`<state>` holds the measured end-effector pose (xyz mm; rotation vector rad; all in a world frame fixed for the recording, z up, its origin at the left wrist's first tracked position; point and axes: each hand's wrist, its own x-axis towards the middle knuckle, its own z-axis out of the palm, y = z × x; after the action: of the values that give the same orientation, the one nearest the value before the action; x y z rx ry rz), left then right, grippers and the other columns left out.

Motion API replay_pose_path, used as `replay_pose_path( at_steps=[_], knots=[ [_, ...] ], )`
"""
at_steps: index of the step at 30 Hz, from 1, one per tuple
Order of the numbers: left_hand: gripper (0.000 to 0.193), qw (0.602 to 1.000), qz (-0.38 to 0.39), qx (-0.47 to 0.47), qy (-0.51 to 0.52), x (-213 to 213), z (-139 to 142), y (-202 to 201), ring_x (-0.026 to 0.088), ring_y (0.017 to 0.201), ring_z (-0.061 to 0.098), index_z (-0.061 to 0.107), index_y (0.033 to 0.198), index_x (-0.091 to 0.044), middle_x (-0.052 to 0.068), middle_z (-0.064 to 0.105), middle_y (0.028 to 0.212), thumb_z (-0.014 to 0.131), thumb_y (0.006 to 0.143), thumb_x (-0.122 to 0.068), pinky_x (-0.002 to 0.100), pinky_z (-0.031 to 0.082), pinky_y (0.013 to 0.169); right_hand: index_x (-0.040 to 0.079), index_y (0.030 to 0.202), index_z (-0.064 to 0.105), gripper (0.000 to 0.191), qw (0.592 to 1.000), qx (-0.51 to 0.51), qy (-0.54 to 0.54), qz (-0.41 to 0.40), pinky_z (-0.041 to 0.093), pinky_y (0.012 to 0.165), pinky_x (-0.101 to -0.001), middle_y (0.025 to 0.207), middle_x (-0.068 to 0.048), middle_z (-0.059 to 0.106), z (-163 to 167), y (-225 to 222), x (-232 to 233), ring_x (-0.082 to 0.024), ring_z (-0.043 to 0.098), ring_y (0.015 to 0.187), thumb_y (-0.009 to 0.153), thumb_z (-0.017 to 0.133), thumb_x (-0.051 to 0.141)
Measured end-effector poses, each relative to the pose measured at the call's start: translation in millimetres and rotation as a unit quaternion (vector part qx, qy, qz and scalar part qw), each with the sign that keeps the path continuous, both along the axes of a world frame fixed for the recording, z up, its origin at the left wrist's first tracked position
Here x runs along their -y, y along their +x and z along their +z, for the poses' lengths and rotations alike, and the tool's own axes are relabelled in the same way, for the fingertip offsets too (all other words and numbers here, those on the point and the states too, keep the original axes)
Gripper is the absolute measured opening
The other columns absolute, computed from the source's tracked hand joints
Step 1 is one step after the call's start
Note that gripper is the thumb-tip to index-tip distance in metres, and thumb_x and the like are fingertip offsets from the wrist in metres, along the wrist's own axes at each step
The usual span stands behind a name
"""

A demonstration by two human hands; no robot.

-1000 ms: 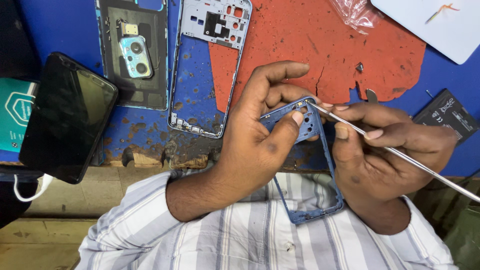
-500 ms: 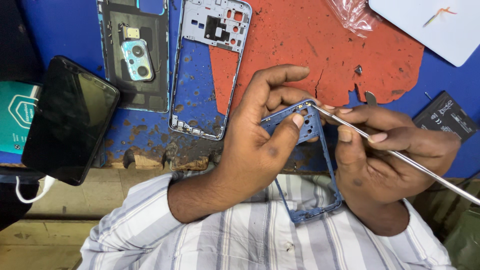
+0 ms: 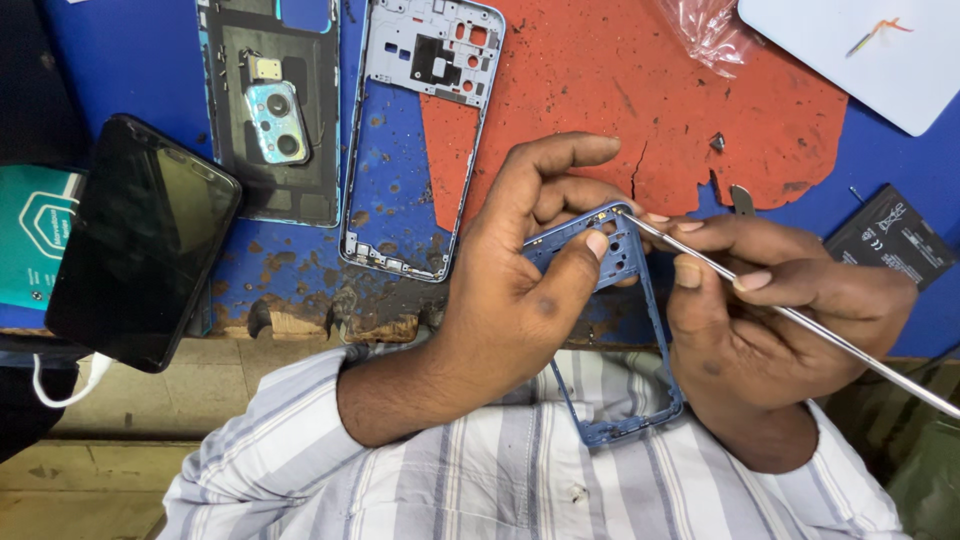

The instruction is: The person uses tweezers to remove small components from the internal frame of a disassembled smartphone. They then transfer these components to a second phone frame, carefully placing them into corresponding slots. The work is performed on a cluttered workbench with other phone parts and tools visible.

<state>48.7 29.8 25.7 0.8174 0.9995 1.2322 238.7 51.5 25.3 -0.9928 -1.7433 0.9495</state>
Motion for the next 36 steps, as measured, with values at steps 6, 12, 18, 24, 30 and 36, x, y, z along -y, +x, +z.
replay_pose_path(
  at_steps=[6, 12, 18, 24, 30, 36],
  knots=[
    [0.041, 1.0, -0.002, 0.005, -0.016, -1.1, 0.7, 0.5, 0.012, 0.113, 0.068, 0.04, 0.147, 0.0, 0.011, 0.068, 0.115, 0.052, 0.109, 0.009, 0.026, 0.057, 0.105, 0.001, 0.118, 0.041, 0.027, 1.0, 0.016, 0.006, -0.014, 0.069, 0.085, -0.0311, 0.11, -0.029, 0.069, -0.1, -2.2, -0.9, -0.029, 0.078, 0.1, 0.108, 0.066, -0.005],
    [0.043, 1.0, 0.002, 0.001, -0.019, -0.9, 1.4, 0.6, 0.012, 0.112, 0.067, 0.04, 0.147, 0.001, 0.011, 0.068, 0.115, 0.052, 0.107, 0.009, 0.026, 0.056, 0.104, 0.002, 0.12, 0.04, 0.028, 0.999, 0.034, 0.014, -0.005, 0.069, 0.088, -0.0315, 0.111, -0.028, 0.069, 1.7, 0.4, -0.3, -0.028, 0.078, 0.102, 0.109, 0.066, -0.001],
    [0.042, 1.0, -0.002, -0.009, -0.014, -1.4, 0.7, 0.1, 0.012, 0.112, 0.067, 0.04, 0.147, 0.001, 0.011, 0.069, 0.114, 0.053, 0.108, 0.009, 0.026, 0.056, 0.104, 0.002, 0.122, 0.035, 0.032, 0.999, 0.032, 0.016, -0.007, 0.07, 0.092, -0.0332, 0.112, -0.028, 0.068, 1.1, 1.0, 0.2, -0.028, 0.078, 0.104, 0.112, 0.065, -0.001],
    [0.042, 1.0, -0.003, -0.002, -0.01, -0.8, 1.1, -0.6, 0.012, 0.114, 0.068, 0.038, 0.148, 0.001, 0.011, 0.069, 0.115, 0.052, 0.108, 0.009, 0.027, 0.055, 0.107, 0.003, 0.12, 0.033, 0.033, 1.0, 0.012, 0.005, -0.001, 0.07, 0.091, -0.0331, 0.112, -0.028, 0.068, -0.6, -3.3, 1.1, -0.028, 0.078, 0.103, 0.111, 0.064, -0.001],
    [0.043, 1.0, 0.0, -0.007, -0.018, -1.4, 0.6, 0.2, 0.012, 0.112, 0.067, 0.039, 0.148, 0.001, 0.012, 0.068, 0.114, 0.053, 0.107, 0.009, 0.027, 0.054, 0.105, 0.003, 0.118, 0.032, 0.033, 1.0, 0.024, 0.011, -0.014, 0.07, 0.09, -0.0332, 0.109, -0.028, 0.068, 3.2, -4.0, 0.5, -0.028, 0.078, 0.102, 0.109, 0.064, 0.0],
    [0.043, 1.0, -0.002, -0.003, -0.012, -0.4, 0.7, -0.3, 0.012, 0.113, 0.068, 0.038, 0.148, 0.001, 0.012, 0.069, 0.114, 0.052, 0.108, 0.009, 0.027, 0.055, 0.107, 0.003, 0.12, 0.032, 0.033, 1.0, 0.024, -0.007, 0.006, 0.069, 0.092, -0.0342, 0.112, -0.03, 0.067, 3.6, -2.8, 1.7, -0.03, 0.077, 0.105, 0.111, 0.064, -0.001]
  ],
)
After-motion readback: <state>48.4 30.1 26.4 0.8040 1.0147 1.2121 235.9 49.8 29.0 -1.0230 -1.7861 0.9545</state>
